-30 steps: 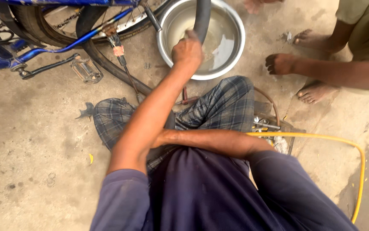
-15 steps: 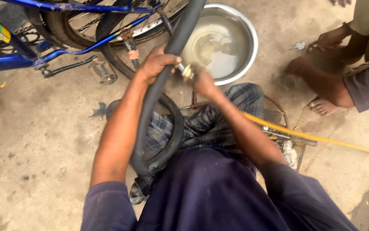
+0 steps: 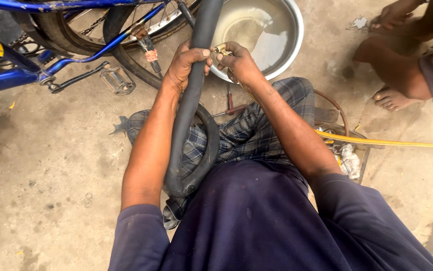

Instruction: The person repairs a bicycle inner tube by locating a leak in a basin of water, applying a patch, and checking the valve before reassembling it near the wheel.

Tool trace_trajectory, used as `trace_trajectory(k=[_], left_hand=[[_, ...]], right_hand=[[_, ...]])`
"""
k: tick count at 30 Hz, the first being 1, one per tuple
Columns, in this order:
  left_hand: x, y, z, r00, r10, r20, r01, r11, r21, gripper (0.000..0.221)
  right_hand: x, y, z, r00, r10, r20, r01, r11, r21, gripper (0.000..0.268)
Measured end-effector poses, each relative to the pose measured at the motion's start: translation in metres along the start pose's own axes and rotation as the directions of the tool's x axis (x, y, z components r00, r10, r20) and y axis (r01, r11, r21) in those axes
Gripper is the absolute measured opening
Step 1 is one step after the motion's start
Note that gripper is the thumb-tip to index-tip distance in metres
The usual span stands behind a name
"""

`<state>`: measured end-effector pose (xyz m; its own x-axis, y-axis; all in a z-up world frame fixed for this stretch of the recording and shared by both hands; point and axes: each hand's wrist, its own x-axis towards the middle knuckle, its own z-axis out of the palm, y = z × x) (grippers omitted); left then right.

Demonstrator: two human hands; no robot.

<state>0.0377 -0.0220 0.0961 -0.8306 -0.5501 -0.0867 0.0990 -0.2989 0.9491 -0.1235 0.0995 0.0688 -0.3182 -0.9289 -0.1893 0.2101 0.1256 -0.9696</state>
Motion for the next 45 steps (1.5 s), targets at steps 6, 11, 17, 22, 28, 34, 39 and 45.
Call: trace_trajectory(k=[6, 11, 17, 22, 28, 34, 39, 45], left_hand=[[-0.002, 0.0, -0.003, 1.0, 0.002, -0.005, -0.002, 1.0, 0.02, 0.046], [0.001, -0.006, -0.003, 1.0, -0.005, -0.003, 0.005, 1.0, -0.007, 0.046], [0.004, -0.009, -0.002, 1.0, 0.001, 0.004, -0.001, 0.999, -0.036, 0.046], [0.003, -0.009, -0.003, 1.0, 0.005, -0.011, -0.006, 0.999, -0.033, 0.045], [0.005, -0.012, -0.004, 1.0, 0.0, 0.0, 0.0, 0.998, -0.065, 0.044], [0.009, -0.012, 0.007, 0.998, 0.03, -0.053, -0.028, 0.999, 0.028, 0.042], [0.015, -0.011, 0.019, 0.992, 0.104, -0.069, -0.093, 0.984, 0.151, 0.04], [0.012, -0.011, 0.022, 0.994, 0.061, -0.093, -0.048, 0.99, 0.133, 0.037]], right_hand=[[-0.002, -0.003, 0.001, 1.0, -0.006, -0.007, 0.006, 0.999, -0.045, 0.028], [-0.001, -0.002, -0.001, 1.0, -0.011, 0.0, 0.011, 1.0, -0.017, 0.029], [0.002, -0.001, -0.002, 1.0, -0.009, -0.007, 0.009, 1.0, 0.019, 0.027], [0.001, 0.0, -0.001, 1.0, -0.02, 0.009, 0.02, 1.0, 0.021, 0.027], [0.002, 0.003, 0.0, 0.999, -0.033, 0.01, 0.033, 0.999, 0.025, 0.026], [0.004, 0.008, 0.0, 0.995, -0.077, -0.063, 0.072, 0.994, -0.078, 0.026], [0.011, 0.016, -0.002, 0.951, -0.306, -0.037, 0.292, 0.933, -0.21, 0.027], [-0.002, -0.007, 0.007, 0.993, -0.086, -0.08, 0.074, 0.987, -0.141, 0.026]])
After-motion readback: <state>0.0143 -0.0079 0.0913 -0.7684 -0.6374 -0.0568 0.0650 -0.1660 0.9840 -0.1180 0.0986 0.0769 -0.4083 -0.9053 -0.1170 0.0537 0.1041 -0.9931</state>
